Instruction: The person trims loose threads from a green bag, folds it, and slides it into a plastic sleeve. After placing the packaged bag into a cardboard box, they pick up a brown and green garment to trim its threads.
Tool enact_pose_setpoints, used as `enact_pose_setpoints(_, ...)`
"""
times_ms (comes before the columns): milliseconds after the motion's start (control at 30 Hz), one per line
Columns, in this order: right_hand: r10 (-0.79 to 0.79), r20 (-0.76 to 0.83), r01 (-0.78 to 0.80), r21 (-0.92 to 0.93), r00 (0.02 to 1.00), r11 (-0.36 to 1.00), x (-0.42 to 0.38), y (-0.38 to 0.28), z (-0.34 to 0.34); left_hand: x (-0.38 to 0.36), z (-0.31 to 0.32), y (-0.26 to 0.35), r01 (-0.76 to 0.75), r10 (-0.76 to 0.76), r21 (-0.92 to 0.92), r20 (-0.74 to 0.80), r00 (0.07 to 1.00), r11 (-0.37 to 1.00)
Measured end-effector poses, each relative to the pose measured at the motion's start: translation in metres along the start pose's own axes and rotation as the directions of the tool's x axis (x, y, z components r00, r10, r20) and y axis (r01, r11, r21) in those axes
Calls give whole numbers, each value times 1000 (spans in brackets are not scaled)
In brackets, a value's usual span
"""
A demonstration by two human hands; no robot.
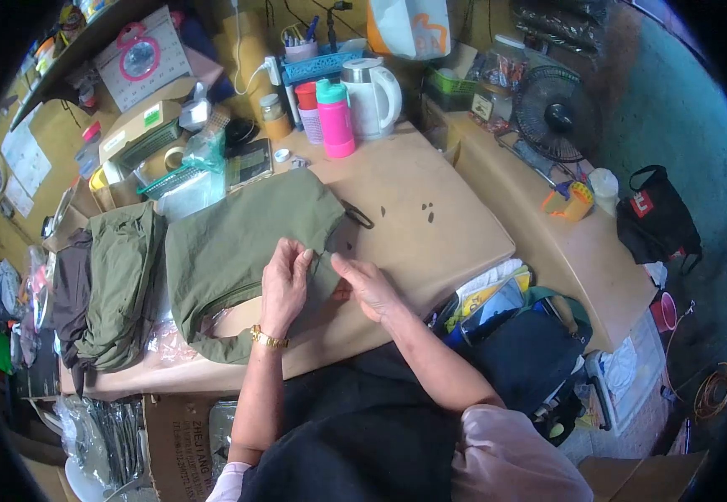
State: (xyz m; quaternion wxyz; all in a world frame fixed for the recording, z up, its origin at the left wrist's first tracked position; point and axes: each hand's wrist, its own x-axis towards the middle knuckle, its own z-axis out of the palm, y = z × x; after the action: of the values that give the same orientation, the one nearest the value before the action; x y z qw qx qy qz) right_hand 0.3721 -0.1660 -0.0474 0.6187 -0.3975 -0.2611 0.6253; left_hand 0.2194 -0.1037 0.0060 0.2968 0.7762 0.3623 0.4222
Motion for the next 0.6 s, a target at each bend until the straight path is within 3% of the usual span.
enact_pose_setpoints(100,-125,-27,122,-107,992,987,8,15,-7,-5,-6,12,-42,46,82,-56,997,996)
enact_pose_setpoints(167,-138,-12,138,-21,990,990,10,18,-13,-7,-14,11,11,-90,366,199,976,931)
enact_pose_setpoints(233,-153,6,152,67,988,986,15,23,-17,-10,-9,3,-3,-54,316,170,984,949)
enact_pose_setpoints(300,-208,-123,227,162,970,960,21,28,-14,-12,-8,0,-22,-17,269,140,990,963)
enact_pose_setpoints(433,-151,-184,180,155,971,971,23,23,-10,-15,-20,9,-60,-6,273,235,972,960)
enact_pose_setpoints(500,-301,-213,338,164,929,927,27,27,-4,-17,-24,11,-67,-14,270,288,958,960)
enact_pose_setpoints(600,-197,-223,241,190,955,952,16,22,4,-20,-25,9,18,-73,245,220,973,969)
